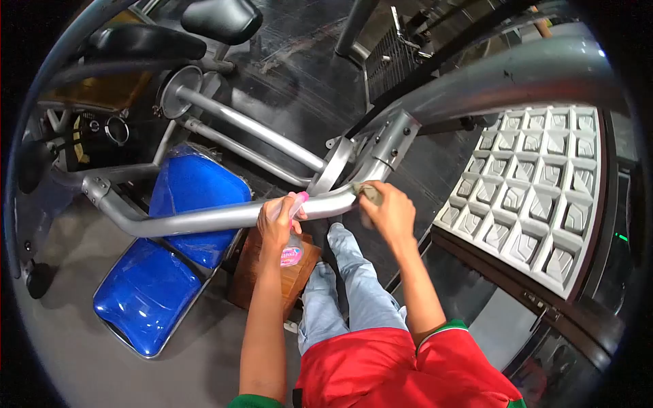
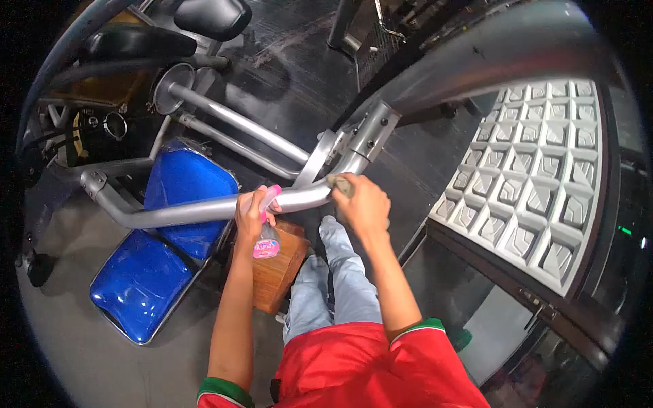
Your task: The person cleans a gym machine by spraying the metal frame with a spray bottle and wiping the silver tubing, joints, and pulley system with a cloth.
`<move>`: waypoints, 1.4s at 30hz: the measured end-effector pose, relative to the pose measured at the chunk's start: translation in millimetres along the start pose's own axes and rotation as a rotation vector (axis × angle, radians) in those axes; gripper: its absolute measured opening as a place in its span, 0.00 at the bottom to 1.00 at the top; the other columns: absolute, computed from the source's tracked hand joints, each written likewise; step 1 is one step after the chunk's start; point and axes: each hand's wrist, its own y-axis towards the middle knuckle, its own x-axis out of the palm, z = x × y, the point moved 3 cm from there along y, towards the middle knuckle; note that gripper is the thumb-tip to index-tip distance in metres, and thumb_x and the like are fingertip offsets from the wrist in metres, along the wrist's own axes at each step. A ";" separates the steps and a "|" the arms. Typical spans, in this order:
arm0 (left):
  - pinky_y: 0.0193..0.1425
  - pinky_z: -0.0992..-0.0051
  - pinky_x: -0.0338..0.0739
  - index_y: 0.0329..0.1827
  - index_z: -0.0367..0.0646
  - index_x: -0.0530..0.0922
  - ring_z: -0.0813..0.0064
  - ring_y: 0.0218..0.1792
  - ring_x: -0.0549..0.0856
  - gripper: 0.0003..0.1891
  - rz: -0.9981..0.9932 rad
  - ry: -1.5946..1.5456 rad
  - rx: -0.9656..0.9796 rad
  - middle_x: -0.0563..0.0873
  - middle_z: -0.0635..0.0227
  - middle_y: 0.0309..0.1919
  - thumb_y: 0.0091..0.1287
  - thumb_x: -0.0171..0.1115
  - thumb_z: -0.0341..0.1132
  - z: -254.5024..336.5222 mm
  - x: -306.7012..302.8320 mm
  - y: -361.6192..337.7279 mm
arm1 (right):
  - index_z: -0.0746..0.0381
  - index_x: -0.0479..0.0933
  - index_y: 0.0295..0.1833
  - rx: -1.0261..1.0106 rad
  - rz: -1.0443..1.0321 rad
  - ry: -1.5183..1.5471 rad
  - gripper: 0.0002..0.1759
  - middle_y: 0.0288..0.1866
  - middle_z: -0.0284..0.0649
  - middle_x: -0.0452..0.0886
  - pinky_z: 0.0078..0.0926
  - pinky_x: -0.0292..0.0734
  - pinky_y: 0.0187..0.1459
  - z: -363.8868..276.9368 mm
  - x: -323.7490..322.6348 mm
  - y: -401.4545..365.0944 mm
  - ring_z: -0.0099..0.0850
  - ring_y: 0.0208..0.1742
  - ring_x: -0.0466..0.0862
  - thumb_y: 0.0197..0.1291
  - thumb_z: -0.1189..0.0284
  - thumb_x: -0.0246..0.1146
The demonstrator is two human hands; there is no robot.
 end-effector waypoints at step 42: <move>0.23 0.76 0.71 0.24 0.39 0.82 0.78 0.12 0.77 0.26 0.081 -0.003 -0.217 0.84 0.70 0.19 0.70 0.51 0.52 17.3 0.2 -6.2 | 0.59 0.82 0.56 -0.285 -1.144 -0.024 0.37 0.50 0.51 0.84 0.36 0.77 0.56 -54.5 123.2 119.5 0.44 0.52 0.84 0.48 0.43 0.65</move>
